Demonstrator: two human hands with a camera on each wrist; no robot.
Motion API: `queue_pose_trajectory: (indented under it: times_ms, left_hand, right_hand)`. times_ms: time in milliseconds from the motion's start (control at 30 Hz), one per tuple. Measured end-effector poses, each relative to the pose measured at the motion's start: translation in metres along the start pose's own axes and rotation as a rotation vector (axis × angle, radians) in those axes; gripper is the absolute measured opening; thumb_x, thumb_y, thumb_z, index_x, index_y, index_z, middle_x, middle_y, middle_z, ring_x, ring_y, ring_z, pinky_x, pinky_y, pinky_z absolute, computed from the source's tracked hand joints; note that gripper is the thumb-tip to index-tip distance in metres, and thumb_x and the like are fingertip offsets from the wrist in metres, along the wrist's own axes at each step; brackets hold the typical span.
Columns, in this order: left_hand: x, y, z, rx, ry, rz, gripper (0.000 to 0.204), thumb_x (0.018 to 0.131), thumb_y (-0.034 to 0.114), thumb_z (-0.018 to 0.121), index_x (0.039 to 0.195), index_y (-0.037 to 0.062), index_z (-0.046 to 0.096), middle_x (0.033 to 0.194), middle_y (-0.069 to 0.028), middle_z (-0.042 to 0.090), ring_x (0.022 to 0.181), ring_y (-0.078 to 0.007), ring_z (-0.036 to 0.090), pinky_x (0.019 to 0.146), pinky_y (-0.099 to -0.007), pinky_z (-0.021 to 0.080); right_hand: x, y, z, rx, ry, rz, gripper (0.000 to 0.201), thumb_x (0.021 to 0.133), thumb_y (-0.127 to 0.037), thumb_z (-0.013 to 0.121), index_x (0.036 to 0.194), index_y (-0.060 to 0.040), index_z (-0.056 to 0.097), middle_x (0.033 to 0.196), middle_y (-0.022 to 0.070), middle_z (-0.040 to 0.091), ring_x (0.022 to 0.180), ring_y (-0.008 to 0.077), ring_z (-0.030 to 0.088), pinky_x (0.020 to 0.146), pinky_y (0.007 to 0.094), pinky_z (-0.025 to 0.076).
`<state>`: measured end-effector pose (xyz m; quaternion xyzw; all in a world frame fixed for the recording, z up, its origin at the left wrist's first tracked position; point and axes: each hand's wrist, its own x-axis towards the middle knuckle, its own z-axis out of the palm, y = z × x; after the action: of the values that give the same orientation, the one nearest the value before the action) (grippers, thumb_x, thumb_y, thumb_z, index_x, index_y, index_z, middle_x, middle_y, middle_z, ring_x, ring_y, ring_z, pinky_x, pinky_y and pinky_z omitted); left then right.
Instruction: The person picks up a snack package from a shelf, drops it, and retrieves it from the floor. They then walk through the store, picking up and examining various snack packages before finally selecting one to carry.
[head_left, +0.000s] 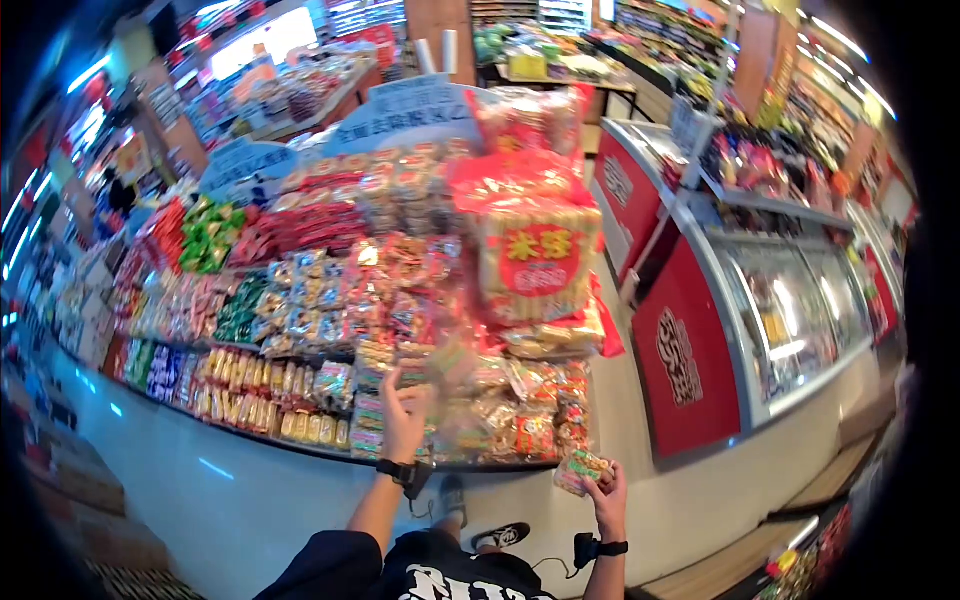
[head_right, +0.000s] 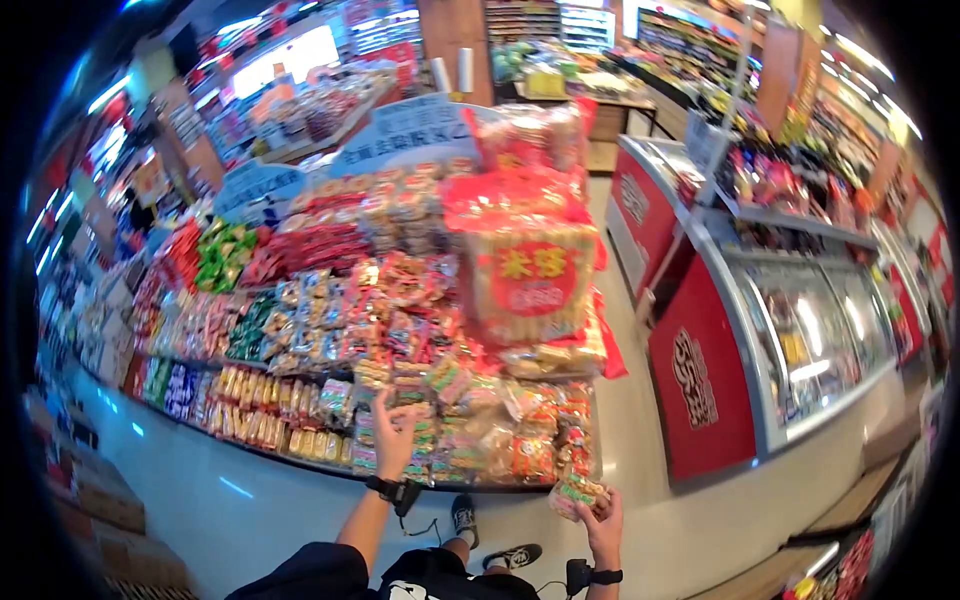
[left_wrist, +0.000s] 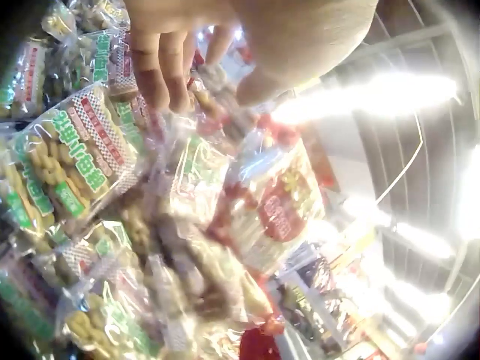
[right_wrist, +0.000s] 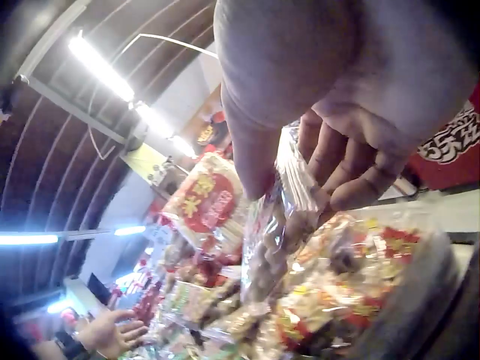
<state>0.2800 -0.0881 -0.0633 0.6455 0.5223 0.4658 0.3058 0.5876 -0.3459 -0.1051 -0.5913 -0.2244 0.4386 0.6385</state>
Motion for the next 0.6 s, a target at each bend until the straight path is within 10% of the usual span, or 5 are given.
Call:
queue_pose_trajectory:
  times_ms: [167,233,267,400,600]
  left_hand:
    - [-0.012,0.040,-0.024,-0.087,-0.394,-0.104,0.046,0.095,0.039,0.059,0.127,0.0067,0.056,0.108,-0.0072,0.066,0.093,-0.0161,0.062,0.079,-0.0324,0.050]
    - [-0.007,0.045,-0.038,-0.091,-0.609,-0.149,0.054,0.095,0.044,0.058,0.133,0.0066,0.053,0.120,-0.0112,0.064,0.096,-0.0203,0.064,0.084,-0.0359,0.050]
    - [-0.003,0.049,-0.045,-0.121,-0.704,-0.238,0.054,0.095,0.044,0.058,0.134,0.0061,0.052,0.124,-0.0122,0.062,0.098,-0.0213,0.064,0.085,-0.0367,0.050]
    - [0.007,0.003,-0.054,-0.131,-0.565,-0.173,0.053,0.096,0.039,0.058,0.136,0.0040,0.050,0.126,-0.0140,0.060,0.102,-0.0226,0.063,0.086,-0.0382,0.050]
    - [0.058,-0.011,-0.096,-0.263,-0.313,-0.177,0.057,0.095,0.033,0.063,0.139,0.0022,0.045,0.133,-0.0198,0.054,0.121,-0.0291,0.055,0.100,-0.0392,0.043]
  right_hand:
    - [0.032,-0.040,0.104,0.059,-0.213,-0.021,0.063,0.088,0.000,0.067,0.140,-0.0041,0.033,0.122,0.0129,0.061,0.110,0.0193,0.059,0.094,0.0331,0.049]
    - [0.038,-0.041,0.152,0.117,-0.245,-0.003,0.064,0.088,-0.001,0.066,0.142,-0.0040,0.032,0.124,0.0117,0.060,0.112,0.0189,0.058,0.094,0.0321,0.049]
    - [0.044,-0.043,0.174,0.040,-0.314,0.015,0.065,0.087,0.002,0.067,0.142,-0.0060,0.035,0.096,-0.0008,0.052,0.089,0.0088,0.052,0.080,0.0225,0.046]
    - [0.055,-0.034,0.260,-0.005,-0.447,-0.003,0.075,0.085,0.002,0.069,0.148,-0.0068,0.030,0.095,-0.0024,0.047,0.085,0.0065,0.049,0.075,0.0206,0.044]
    - [0.076,-0.050,0.341,-0.031,-0.391,-0.155,0.104,0.078,0.013,0.068,0.156,-0.0147,0.005,0.136,0.0151,0.039,0.097,0.0160,0.056,0.080,0.0288,0.054]
